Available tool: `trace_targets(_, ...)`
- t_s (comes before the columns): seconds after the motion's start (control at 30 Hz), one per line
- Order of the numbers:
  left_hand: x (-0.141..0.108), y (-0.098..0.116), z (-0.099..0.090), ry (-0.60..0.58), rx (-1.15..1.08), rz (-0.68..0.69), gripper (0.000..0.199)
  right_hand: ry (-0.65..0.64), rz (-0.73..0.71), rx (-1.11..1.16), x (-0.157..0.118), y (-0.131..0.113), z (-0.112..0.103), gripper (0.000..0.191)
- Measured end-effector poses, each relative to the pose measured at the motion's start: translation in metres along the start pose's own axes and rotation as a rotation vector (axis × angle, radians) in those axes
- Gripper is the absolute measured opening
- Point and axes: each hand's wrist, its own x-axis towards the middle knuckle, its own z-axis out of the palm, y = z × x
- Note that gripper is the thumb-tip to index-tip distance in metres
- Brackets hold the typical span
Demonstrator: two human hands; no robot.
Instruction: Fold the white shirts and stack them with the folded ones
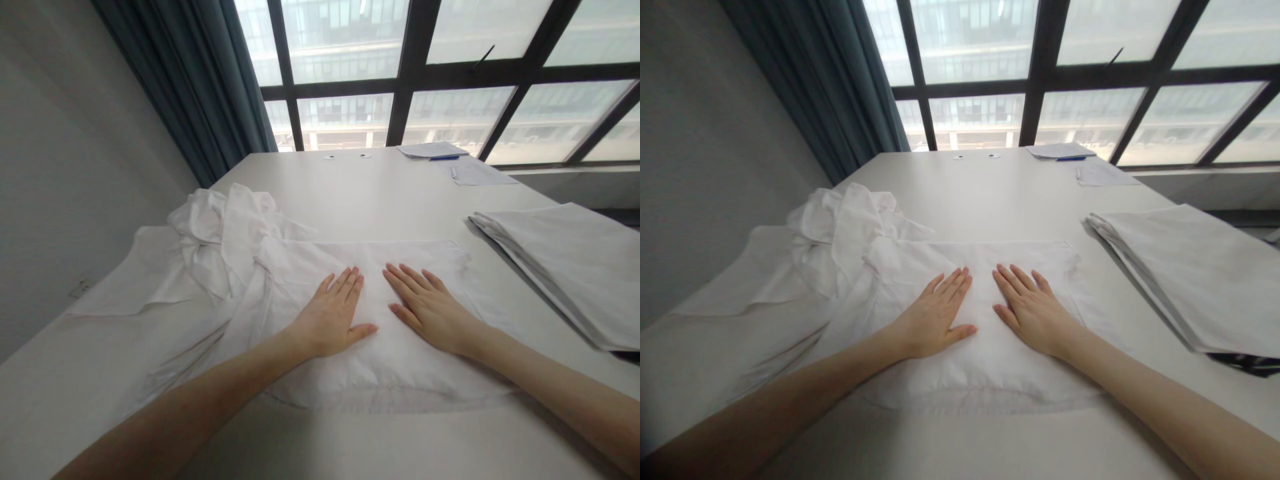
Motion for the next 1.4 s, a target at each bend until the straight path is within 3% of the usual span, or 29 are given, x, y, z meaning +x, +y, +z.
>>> trace_targets(0.5, -0.062, -0.003, -0.017, -0.172, -0.040, 0.020, 0.088, 0.087, 0.078, -0.069, -0.046, 0.031, 0.006, 0.064)
trace_targets(0.67, -0.065, -0.003, -0.015, -0.127, -0.064, 0.020, 0.088, 0.183, 0.106, -0.035, -0.047, 0.023, 0.001, 0.058)
trace_targets(0.77, -0.065, -0.003, -0.016, -0.088, -0.095, 0.052, 0.083, 0.213, -0.031, 0.065, -0.045, 0.007, -0.009, 0.051)
trace_targets(0.97, -0.065, -0.002, -0.021, -0.086, -0.179, 0.236, 0.058, -0.026, -0.349, 0.240, -0.047, -0.018, -0.025, 0.059)
trace_targets(1.17, -0.067, -0.003, -0.025, -0.104, -0.259, 0.349, 0.050, -0.194, -0.390, 0.239, -0.048, -0.012, -0.026, 0.065)
trace_targets(1.4, -0.067, -0.006, -0.027, -0.123, -0.265, 0.379, 0.047, -0.271, -0.421, 0.279, -0.047, -0.008, -0.034, 0.060)
